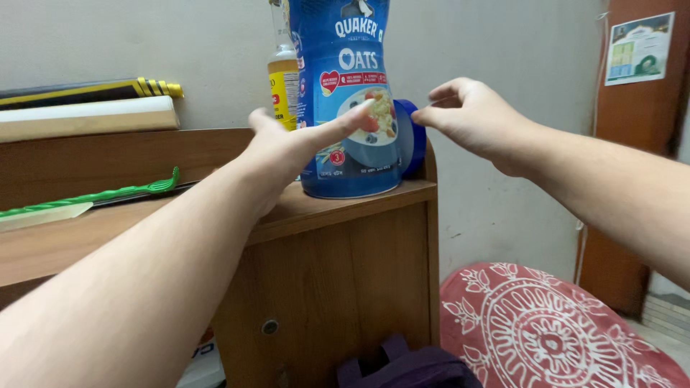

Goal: The person wipes a Quaker Oats container and its lid with a cloth, then wipes a bottle of apple cider vinegar and a small teal object. The person places the cleaned items back on a wooden cabinet.

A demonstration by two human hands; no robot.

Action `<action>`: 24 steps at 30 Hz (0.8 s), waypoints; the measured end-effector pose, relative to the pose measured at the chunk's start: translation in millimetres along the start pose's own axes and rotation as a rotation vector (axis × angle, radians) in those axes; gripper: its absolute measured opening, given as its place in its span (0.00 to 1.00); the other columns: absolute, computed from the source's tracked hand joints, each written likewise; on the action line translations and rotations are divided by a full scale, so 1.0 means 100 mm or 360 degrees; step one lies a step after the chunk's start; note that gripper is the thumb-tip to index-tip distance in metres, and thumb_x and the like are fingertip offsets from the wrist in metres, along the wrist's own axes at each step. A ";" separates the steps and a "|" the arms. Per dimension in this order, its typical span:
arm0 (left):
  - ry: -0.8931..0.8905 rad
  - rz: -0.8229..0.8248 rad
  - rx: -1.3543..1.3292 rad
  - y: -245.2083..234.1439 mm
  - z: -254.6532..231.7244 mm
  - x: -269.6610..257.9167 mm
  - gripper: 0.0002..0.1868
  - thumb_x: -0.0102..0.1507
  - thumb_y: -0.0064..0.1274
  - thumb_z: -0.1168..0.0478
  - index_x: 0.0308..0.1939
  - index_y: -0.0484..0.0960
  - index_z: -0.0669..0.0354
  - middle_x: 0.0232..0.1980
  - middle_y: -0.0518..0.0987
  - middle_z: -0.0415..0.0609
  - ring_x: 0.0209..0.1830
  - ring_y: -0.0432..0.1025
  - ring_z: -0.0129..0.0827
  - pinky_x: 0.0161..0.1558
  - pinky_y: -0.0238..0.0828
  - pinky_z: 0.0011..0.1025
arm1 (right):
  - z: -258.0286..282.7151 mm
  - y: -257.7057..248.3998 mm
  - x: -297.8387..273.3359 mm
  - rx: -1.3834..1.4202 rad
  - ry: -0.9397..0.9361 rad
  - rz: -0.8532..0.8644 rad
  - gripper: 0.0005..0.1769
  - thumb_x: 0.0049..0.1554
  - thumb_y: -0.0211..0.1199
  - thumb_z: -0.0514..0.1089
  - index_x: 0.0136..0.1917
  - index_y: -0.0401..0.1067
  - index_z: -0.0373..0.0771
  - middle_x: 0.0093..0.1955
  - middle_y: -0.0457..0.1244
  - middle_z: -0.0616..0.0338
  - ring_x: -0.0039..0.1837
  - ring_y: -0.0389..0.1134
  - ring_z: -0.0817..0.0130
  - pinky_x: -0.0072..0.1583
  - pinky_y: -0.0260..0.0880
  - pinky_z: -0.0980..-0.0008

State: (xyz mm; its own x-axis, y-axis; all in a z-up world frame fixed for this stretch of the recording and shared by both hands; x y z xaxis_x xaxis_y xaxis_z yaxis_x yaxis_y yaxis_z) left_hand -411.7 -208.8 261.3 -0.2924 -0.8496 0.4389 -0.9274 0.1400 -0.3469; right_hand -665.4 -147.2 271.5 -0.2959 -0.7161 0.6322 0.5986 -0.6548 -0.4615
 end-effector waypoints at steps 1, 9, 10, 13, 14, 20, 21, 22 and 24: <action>0.0108 0.0056 -0.0047 0.06 -0.05 0.04 0.81 0.35 0.70 0.30 0.73 0.37 0.69 0.64 0.70 0.68 0.67 0.73 0.49 0.64 0.69 0.44 | -0.02 0.04 0.03 -0.0025 -0.0019 0.0003 0.36 0.54 0.67 0.55 0.69 0.66 0.33 0.67 0.65 0.44 0.70 0.66 0.58 0.68 0.65 0.61; 0.0282 -0.0048 -0.0051 0.27 -0.09 0.10 0.61 0.38 0.73 0.38 0.63 0.58 0.65 0.56 0.78 0.57 0.56 0.79 0.38 0.54 0.77 0.35 | 0.12 0.09 -0.06 -0.0395 -0.0377 -0.0346 0.24 0.54 0.70 0.55 0.53 0.80 0.33 0.48 0.73 0.48 0.49 0.75 0.64 0.54 0.75 0.66; 0.0247 -0.0094 -0.0018 0.25 -0.08 0.08 0.58 0.39 0.73 0.38 0.61 0.61 0.64 0.55 0.80 0.55 0.55 0.80 0.36 0.53 0.77 0.34 | 0.15 0.09 -0.08 -0.0381 -0.0410 -0.0386 0.23 0.54 0.70 0.54 0.52 0.80 0.33 0.47 0.73 0.49 0.48 0.76 0.65 0.53 0.75 0.66; 0.0272 -0.0106 -0.0068 0.21 -0.10 0.03 0.55 0.38 0.73 0.40 0.60 0.63 0.63 0.53 0.82 0.54 0.52 0.82 0.35 0.49 0.79 0.34 | 0.25 0.04 -0.16 -0.0322 -0.0500 -0.0494 0.19 0.55 0.71 0.51 0.50 0.81 0.33 0.44 0.73 0.50 0.45 0.76 0.67 0.50 0.76 0.68; 0.0291 -0.0109 -0.0074 0.20 -0.12 0.02 0.54 0.39 0.73 0.40 0.59 0.64 0.63 0.52 0.82 0.54 0.51 0.83 0.35 0.49 0.79 0.34 | 0.28 0.01 -0.19 -0.0290 -0.0524 -0.0519 0.17 0.55 0.72 0.51 0.49 0.81 0.34 0.44 0.73 0.50 0.44 0.76 0.68 0.49 0.76 0.69; 0.0632 0.0211 -0.0213 0.05 -0.32 -0.23 0.40 0.44 0.73 0.40 0.54 0.85 0.61 0.48 0.87 0.54 0.47 0.84 0.39 0.47 0.81 0.38 | 0.61 -0.22 -0.45 -0.0005 -0.0980 -0.0736 0.15 0.60 0.72 0.48 0.46 0.78 0.33 0.43 0.71 0.54 0.44 0.74 0.71 0.47 0.75 0.74; 0.0650 0.0256 -0.0211 0.00 -0.37 -0.29 0.39 0.45 0.73 0.41 0.53 0.86 0.60 0.47 0.89 0.54 0.46 0.84 0.40 0.47 0.82 0.39 | 0.66 -0.25 -0.47 0.0070 -0.1045 -0.0754 0.15 0.60 0.72 0.49 0.45 0.76 0.33 0.42 0.71 0.56 0.43 0.73 0.71 0.46 0.74 0.74; 0.0667 0.0302 -0.0211 -0.05 -0.42 -0.37 0.37 0.45 0.72 0.41 0.51 0.86 0.60 0.46 0.90 0.54 0.45 0.84 0.41 0.46 0.82 0.39 | 0.75 -0.26 -0.55 -0.0005 -0.1246 -0.0762 0.13 0.63 0.69 0.45 0.47 0.76 0.31 0.44 0.70 0.55 0.46 0.74 0.70 0.48 0.75 0.74; 0.0579 0.0166 -0.0096 -0.19 -0.49 -0.49 0.38 0.46 0.72 0.39 0.52 0.84 0.58 0.47 0.87 0.53 0.46 0.84 0.40 0.47 0.81 0.40 | 0.85 -0.29 -0.68 -0.0139 -0.1530 -0.0785 0.11 0.67 0.65 0.41 0.50 0.74 0.28 0.47 0.70 0.54 0.50 0.74 0.69 0.50 0.75 0.73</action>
State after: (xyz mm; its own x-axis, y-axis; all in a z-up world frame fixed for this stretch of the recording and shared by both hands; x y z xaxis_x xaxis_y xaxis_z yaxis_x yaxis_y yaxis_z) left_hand -390.9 -145.6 287.1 -0.4397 -0.5947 0.6730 -0.8971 0.2550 -0.3608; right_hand -599.8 -59.1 295.1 0.2403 0.0953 0.9660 0.5073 -0.8608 -0.0412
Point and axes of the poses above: each hand's wrist, its own x-axis towards the middle knuckle, its own y-axis out of the palm, z = x × y, the point moved 6 cm from there along x, towards the middle knuckle
